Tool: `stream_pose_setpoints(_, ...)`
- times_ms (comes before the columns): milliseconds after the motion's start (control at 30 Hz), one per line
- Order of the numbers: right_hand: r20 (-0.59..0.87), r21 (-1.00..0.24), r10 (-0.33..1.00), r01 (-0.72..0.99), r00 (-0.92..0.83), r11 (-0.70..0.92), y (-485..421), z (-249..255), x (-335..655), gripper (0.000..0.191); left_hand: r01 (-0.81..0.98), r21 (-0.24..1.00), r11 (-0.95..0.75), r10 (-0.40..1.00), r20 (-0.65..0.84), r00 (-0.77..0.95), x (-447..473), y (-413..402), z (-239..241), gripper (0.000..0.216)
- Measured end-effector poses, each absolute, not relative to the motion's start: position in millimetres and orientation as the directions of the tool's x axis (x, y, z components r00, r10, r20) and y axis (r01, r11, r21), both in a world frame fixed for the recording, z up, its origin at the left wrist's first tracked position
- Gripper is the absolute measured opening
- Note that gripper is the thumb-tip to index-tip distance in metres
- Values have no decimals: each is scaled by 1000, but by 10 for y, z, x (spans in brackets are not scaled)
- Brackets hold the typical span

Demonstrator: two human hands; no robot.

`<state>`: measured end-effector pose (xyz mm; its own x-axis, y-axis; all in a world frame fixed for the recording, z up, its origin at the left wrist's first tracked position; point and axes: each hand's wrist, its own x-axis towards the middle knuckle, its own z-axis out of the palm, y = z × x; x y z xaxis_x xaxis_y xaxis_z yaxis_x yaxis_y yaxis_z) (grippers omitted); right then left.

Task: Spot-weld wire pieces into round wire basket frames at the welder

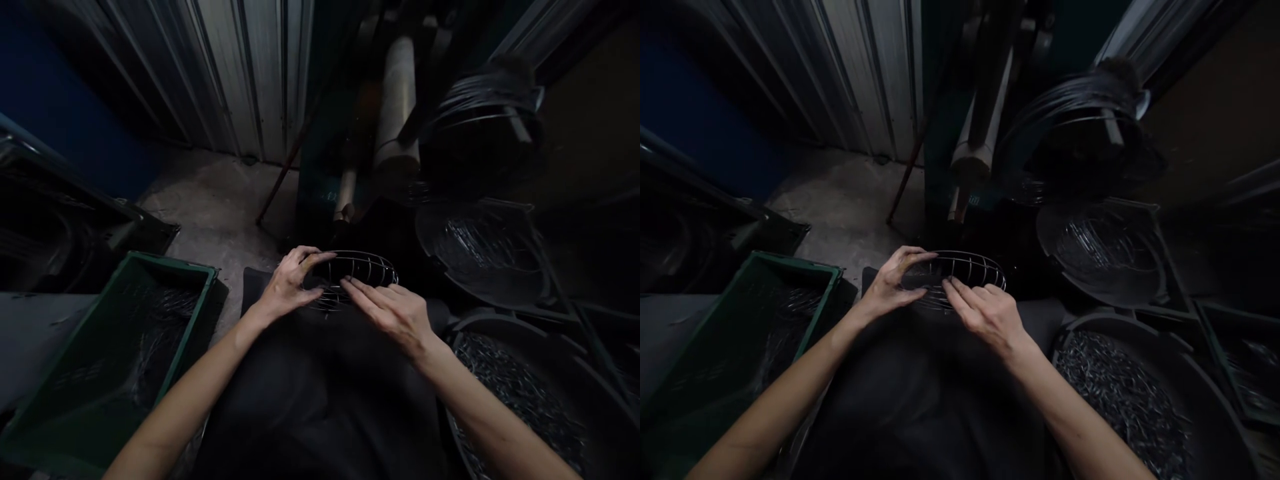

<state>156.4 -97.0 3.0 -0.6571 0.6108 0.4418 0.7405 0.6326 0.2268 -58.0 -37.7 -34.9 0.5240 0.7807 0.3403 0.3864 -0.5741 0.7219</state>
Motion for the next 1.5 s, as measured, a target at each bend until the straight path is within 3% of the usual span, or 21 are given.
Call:
stream_pose_setpoints(367, 479, 309, 524, 694, -704, 650, -693, 79, 1595, 30, 438, 674, -595, 781, 357, 512, -592, -200, -276, 60)
stream_pose_setpoints(833, 462, 361, 486, 658, -742, 661, -545, 44, 1669, 43, 439, 657, -613, 772, 381, 509, -525, -36, -323, 62)
stream_pose_setpoints(1100, 490, 416, 457, 660, -742, 626, -455, -43, 1701, 36, 421, 647, -635, 753, 397, 525, -459, 123, -387, 63)
stream_pose_setpoints(1500, 471, 379, 496, 675, -729, 633, -384, -23, 1745, 47, 403, 650, -644, 750, 434, 498, -439, 224, -372, 62)
